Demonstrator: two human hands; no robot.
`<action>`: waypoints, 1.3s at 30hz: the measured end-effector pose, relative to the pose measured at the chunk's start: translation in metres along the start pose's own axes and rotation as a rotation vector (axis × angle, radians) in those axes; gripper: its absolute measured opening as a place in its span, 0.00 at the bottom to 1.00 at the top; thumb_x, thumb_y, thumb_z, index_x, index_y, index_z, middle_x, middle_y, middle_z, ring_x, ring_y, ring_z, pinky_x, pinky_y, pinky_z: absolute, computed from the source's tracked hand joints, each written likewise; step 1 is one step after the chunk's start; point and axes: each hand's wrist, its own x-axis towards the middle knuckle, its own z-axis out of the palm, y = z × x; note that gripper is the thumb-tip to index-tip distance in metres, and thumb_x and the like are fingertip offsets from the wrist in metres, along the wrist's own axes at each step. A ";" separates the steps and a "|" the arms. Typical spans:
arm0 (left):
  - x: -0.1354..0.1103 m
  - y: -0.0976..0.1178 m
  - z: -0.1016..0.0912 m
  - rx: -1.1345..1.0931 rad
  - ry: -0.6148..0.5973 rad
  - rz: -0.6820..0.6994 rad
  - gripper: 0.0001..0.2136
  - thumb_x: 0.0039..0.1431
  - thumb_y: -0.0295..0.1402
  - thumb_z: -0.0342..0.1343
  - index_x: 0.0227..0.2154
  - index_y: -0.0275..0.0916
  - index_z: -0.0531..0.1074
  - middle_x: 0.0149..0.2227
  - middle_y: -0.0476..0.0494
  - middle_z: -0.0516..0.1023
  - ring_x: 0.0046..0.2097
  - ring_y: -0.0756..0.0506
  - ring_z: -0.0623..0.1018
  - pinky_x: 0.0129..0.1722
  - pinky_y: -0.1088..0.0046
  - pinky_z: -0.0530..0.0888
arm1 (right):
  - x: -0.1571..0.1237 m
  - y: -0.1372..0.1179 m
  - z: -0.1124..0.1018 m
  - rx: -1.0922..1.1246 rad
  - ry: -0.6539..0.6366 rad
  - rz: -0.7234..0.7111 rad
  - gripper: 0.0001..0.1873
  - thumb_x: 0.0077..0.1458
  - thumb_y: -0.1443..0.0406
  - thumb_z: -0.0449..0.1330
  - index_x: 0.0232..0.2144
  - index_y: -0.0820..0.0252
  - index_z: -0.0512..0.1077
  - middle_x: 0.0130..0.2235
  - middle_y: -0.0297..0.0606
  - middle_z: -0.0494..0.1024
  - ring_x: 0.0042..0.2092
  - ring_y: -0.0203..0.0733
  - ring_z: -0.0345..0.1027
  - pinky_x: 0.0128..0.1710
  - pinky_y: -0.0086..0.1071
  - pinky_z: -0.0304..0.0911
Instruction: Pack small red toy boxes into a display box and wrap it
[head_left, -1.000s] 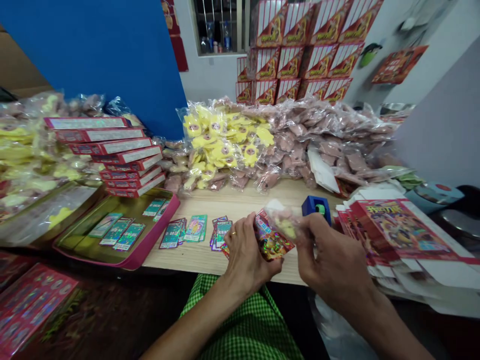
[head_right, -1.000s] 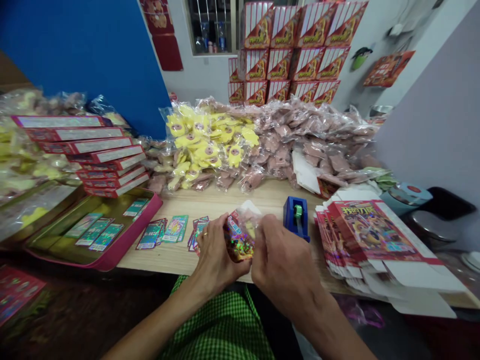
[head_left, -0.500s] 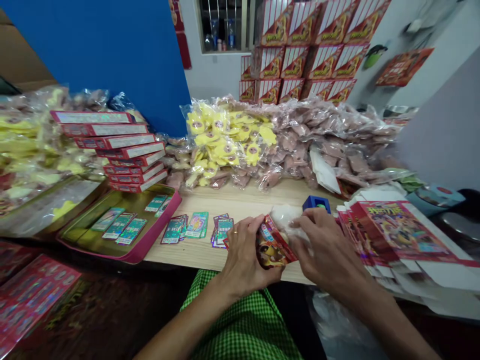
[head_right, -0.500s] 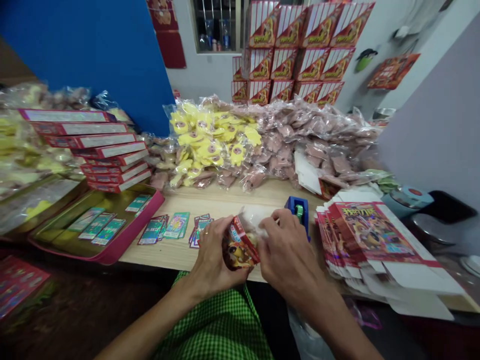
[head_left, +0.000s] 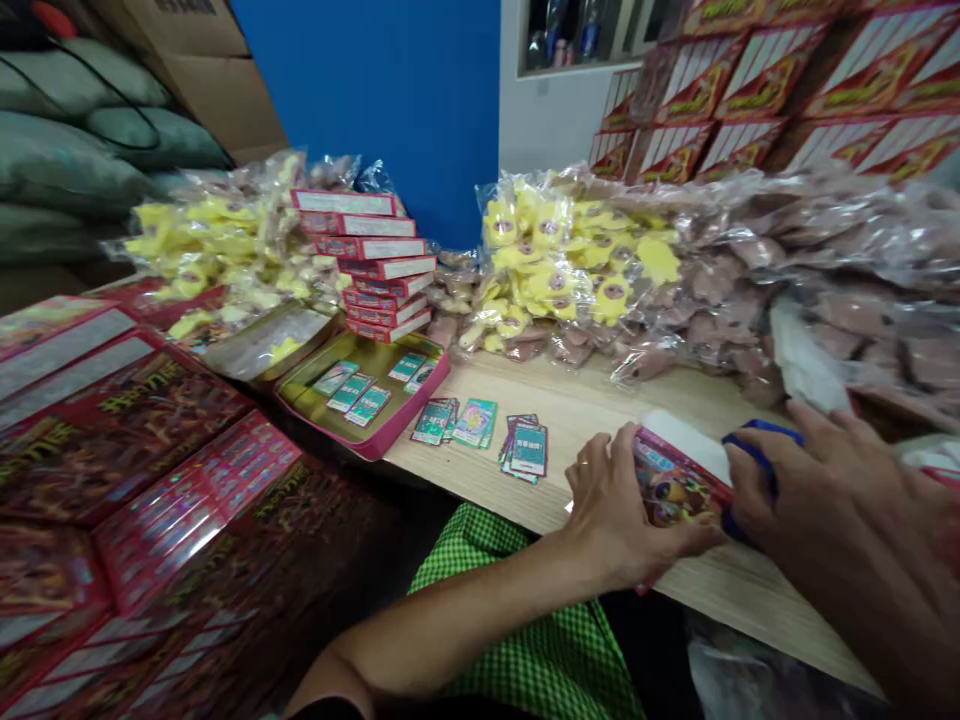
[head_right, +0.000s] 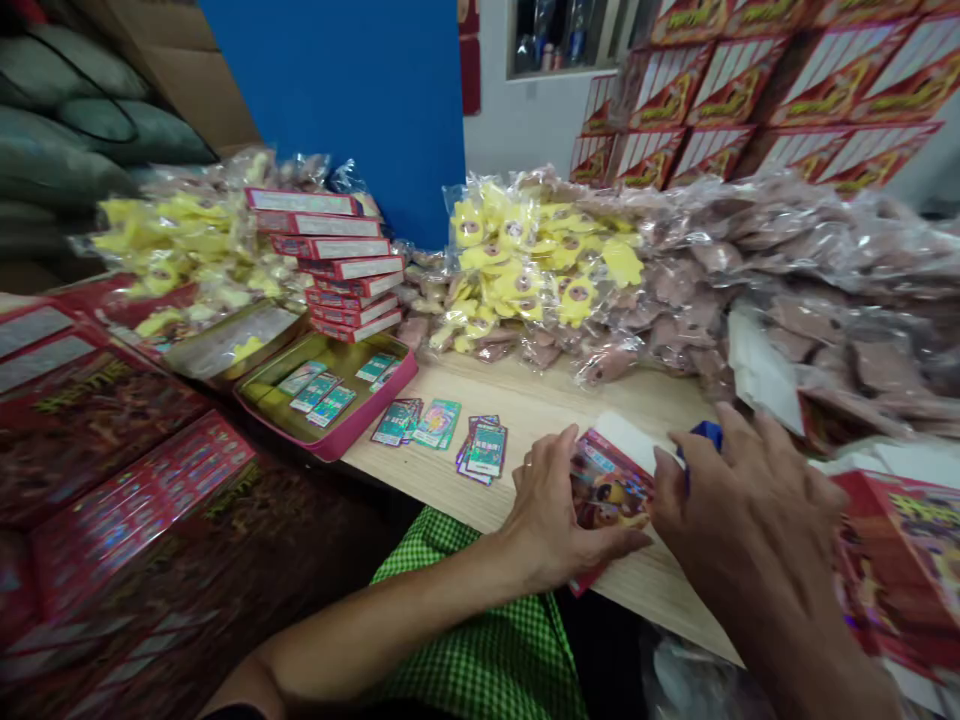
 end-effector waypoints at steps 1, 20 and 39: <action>0.002 -0.005 -0.007 0.043 -0.010 0.012 0.48 0.50 0.52 0.70 0.69 0.39 0.56 0.65 0.29 0.63 0.66 0.28 0.65 0.65 0.42 0.65 | 0.004 -0.008 0.003 -0.035 0.012 -0.006 0.26 0.71 0.57 0.44 0.40 0.67 0.78 0.58 0.66 0.72 0.62 0.73 0.64 0.54 0.66 0.65; 0.012 -0.140 -0.188 1.184 -0.473 0.422 0.22 0.72 0.25 0.44 0.67 0.31 0.61 0.68 0.27 0.67 0.68 0.36 0.70 0.63 0.57 0.67 | -0.004 -0.169 0.087 -0.172 -0.558 -0.570 0.28 0.57 0.82 0.51 0.60 0.82 0.69 0.53 0.71 0.75 0.50 0.61 0.77 0.43 0.46 0.78; -0.001 -0.138 -0.193 0.981 -0.320 0.427 0.19 0.69 0.20 0.43 0.59 0.36 0.66 0.58 0.32 0.76 0.60 0.39 0.76 0.59 0.60 0.73 | -0.004 -0.170 0.082 0.010 -0.516 -0.487 0.16 0.60 0.81 0.50 0.41 0.68 0.74 0.39 0.52 0.76 0.40 0.54 0.71 0.34 0.40 0.70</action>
